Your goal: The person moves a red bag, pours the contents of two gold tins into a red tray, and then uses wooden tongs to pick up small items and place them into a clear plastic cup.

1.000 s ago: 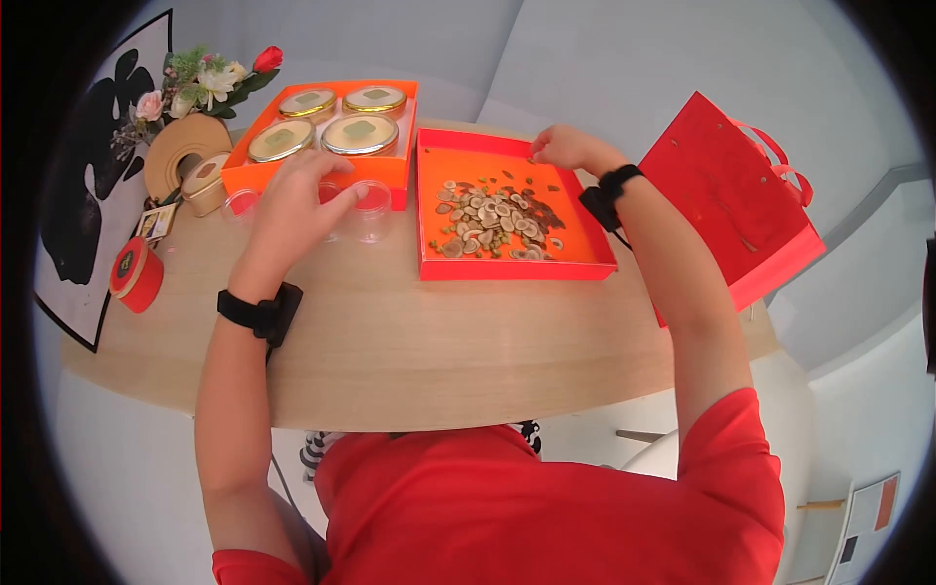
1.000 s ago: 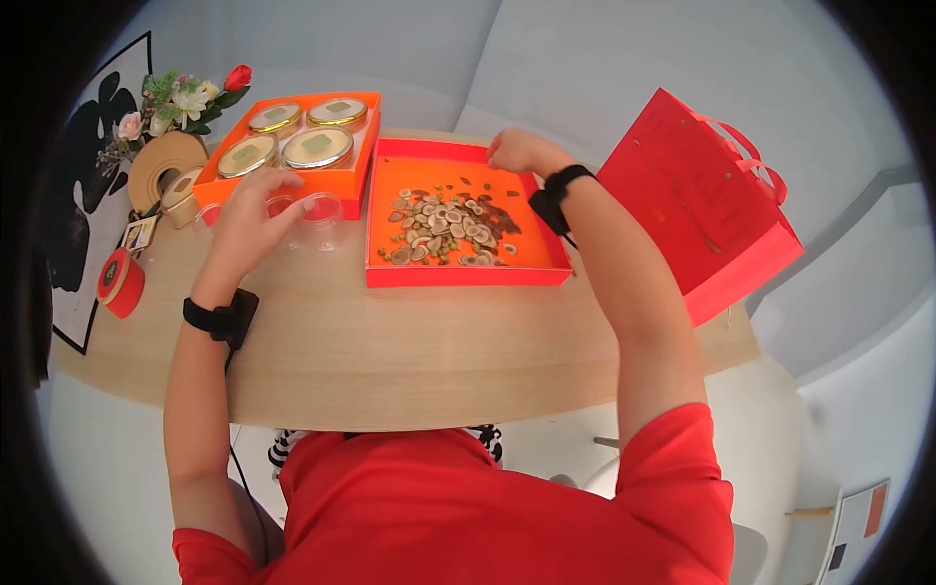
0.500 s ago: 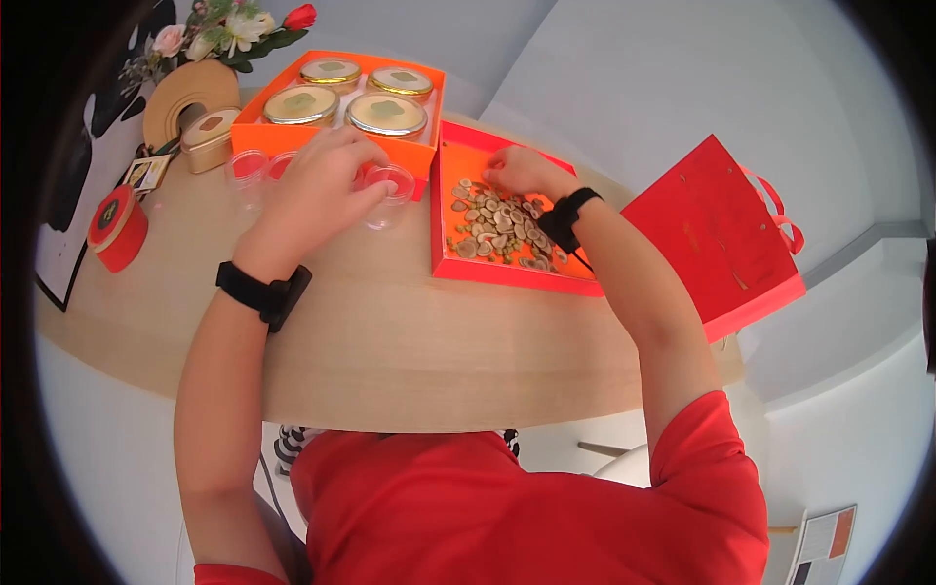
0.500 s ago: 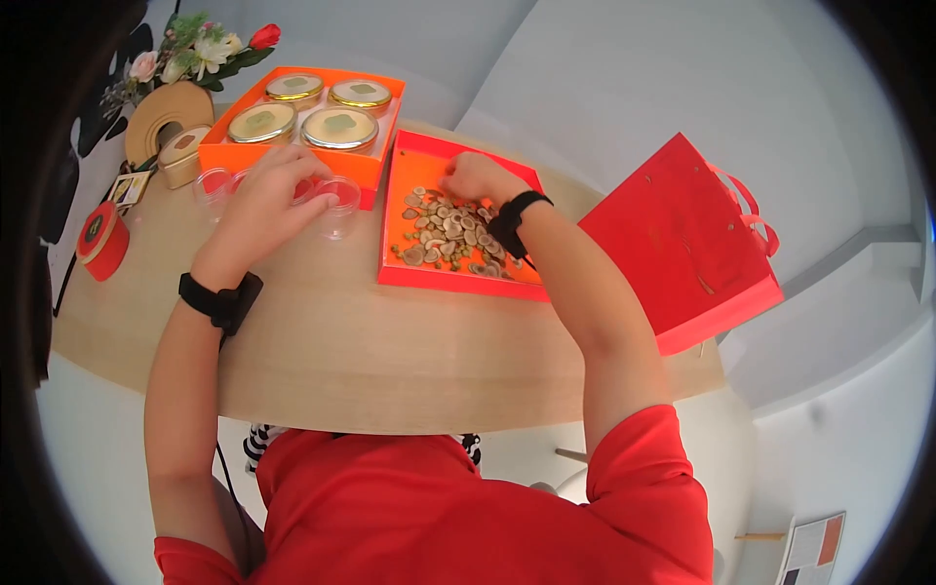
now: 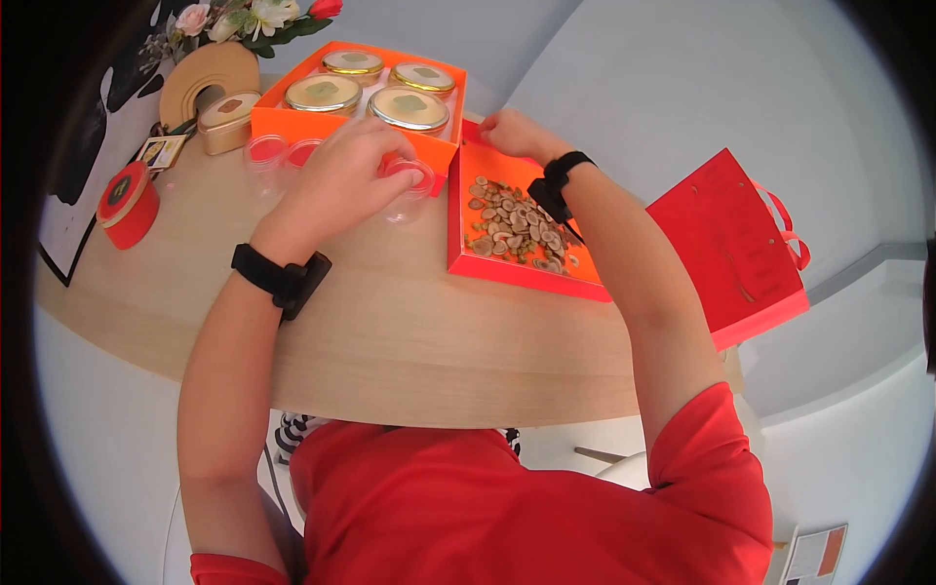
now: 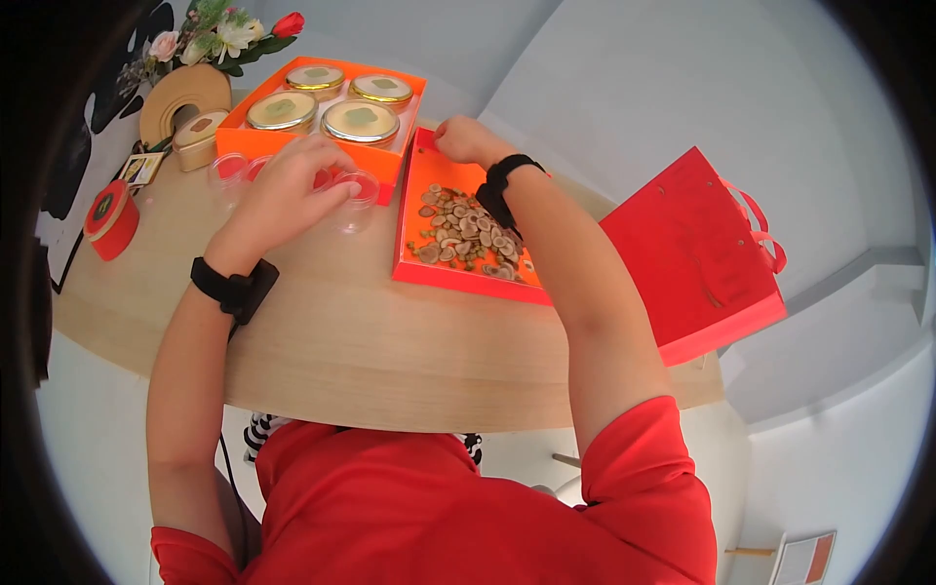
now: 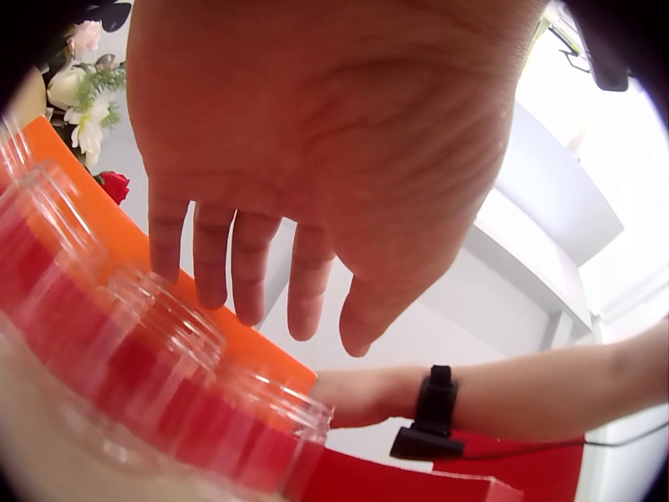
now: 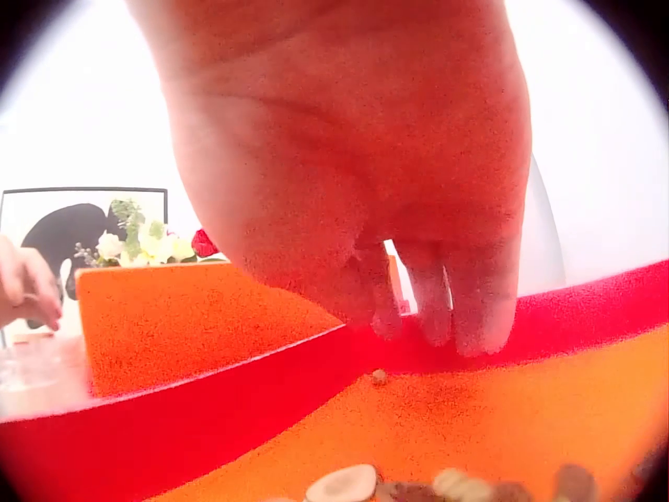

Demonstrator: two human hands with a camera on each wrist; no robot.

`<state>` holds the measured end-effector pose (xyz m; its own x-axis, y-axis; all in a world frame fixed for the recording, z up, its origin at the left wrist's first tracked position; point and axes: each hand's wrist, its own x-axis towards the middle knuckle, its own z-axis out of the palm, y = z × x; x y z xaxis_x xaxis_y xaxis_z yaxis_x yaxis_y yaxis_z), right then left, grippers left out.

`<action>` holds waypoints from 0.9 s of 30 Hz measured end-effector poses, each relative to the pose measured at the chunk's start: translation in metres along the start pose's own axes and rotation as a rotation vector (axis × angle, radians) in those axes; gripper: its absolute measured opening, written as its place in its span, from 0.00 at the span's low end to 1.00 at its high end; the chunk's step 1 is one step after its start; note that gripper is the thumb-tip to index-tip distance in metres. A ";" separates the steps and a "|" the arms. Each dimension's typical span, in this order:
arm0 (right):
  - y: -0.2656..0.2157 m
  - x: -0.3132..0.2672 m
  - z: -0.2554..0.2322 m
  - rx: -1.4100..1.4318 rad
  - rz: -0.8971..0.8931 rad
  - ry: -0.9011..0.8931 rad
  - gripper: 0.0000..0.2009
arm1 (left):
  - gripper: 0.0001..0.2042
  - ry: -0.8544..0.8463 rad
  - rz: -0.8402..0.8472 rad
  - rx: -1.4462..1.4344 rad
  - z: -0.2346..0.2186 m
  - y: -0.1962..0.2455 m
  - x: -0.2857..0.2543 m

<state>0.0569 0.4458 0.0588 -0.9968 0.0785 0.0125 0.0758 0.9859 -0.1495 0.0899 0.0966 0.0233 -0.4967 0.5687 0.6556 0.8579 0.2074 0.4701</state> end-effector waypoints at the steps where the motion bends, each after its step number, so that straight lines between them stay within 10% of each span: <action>1: -0.004 0.006 0.005 -0.001 -0.024 -0.005 0.16 | 0.11 0.011 0.007 0.006 0.000 -0.001 -0.001; 9: 0.012 0.023 0.045 -0.065 -0.178 -0.112 0.16 | 0.11 0.049 0.008 0.003 -0.004 0.003 -0.004; 15: -0.054 -0.097 0.003 0.197 -0.100 -0.292 0.20 | 0.11 0.021 -0.021 -0.002 -0.006 0.009 -0.003; 16: -0.051 -0.105 0.006 0.012 -0.299 -0.190 0.25 | 0.11 0.017 -0.030 -0.011 -0.004 0.009 -0.003; 27: -0.069 -0.148 0.005 0.062 -0.329 -0.222 0.23 | 0.11 -0.081 -0.096 -0.073 -0.009 0.019 0.002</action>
<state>0.1988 0.3652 0.0623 -0.9491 -0.2802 -0.1437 -0.2428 0.9417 -0.2329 0.1042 0.0949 0.0390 -0.5618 0.6116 0.5571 0.7934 0.2076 0.5722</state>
